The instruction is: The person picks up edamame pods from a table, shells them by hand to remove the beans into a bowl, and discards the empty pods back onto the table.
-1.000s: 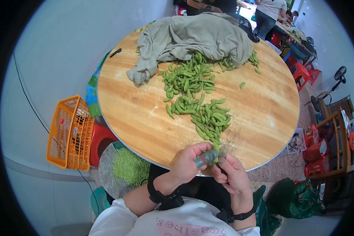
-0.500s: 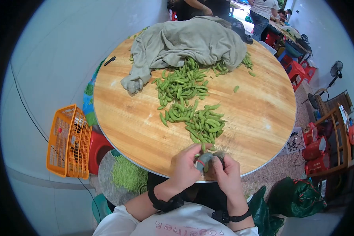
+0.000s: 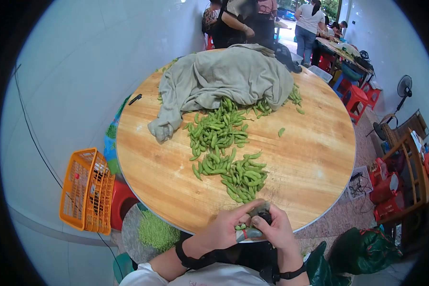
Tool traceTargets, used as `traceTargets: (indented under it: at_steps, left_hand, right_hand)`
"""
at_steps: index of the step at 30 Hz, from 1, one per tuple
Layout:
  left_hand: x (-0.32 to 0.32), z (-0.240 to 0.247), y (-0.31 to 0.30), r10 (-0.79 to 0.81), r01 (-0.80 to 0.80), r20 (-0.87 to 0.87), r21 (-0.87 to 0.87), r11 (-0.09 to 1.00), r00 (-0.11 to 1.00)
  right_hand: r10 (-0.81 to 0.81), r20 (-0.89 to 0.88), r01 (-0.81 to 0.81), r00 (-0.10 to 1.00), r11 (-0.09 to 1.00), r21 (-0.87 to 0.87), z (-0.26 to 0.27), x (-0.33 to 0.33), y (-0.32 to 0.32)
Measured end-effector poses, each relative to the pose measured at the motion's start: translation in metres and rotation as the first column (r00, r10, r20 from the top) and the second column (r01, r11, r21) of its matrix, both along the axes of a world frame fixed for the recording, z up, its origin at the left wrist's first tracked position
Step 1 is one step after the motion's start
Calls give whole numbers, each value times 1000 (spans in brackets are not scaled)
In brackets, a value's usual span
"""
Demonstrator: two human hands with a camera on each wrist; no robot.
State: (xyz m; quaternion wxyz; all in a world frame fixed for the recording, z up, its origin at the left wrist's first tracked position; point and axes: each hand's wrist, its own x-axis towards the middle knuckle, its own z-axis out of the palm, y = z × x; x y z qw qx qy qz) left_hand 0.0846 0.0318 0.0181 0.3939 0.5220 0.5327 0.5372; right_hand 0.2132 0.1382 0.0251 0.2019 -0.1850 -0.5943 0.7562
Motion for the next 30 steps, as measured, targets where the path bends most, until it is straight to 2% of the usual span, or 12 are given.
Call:
traceTargets:
  at_steps: [3,4,5,7,9,11,13,19,22,25,26,30]
  left_hand:
    - [7,13,7,68,-60,-186,48,997,980]
    - [3,20,6,-40,37,-167,-21,999,985]
    - [-1,20,4,-39,37,-174,-15,999,984]
    - [-5,15,1,-184,275,464,-137,952,866]
    - [-6,11,2,-216,325,607,-74,943,765]
    - [-7,5,3,-275,373,865,112,921,420]
    - [-10,-4,7,-171,277,856,34,960,487]
    - [14,-15,11,175,-93,821,-148,985,544]
    - [17,-23,13,170,-203,848,-76,976,502]
    - [25,-20,14,339,-332,775,-177,927,533]
    - [27,-20,14,395,-386,730,-194,902,558]
    - [32,-8,13,495,-489,666,-219,845,558]
  right_hand:
    - [-61,36,55,998,986,155,-8,0,5]
    - [-60,29,55,998,985,161,-10,2,7]
    - [-5,-4,5,1000,1000,-15,-13,5,8]
    - [43,-53,-52,998,981,-187,-15,9,7]
    - [-4,-242,-118,970,864,-490,-12,8,-2]
    - [-30,-239,-86,971,884,-460,-11,2,-6]
    - [-230,-154,187,961,949,-253,-15,-1,-5]
    - [-353,-166,299,921,912,-280,-14,-16,-11]
    - [-227,-61,215,972,962,-168,-18,-10,-17]
    - [-70,39,70,997,998,-4,-26,-3,-8]
    - [5,37,2,999,986,-169,-23,1,-7]
    - [128,-21,-128,992,937,-325,-17,7,-3]
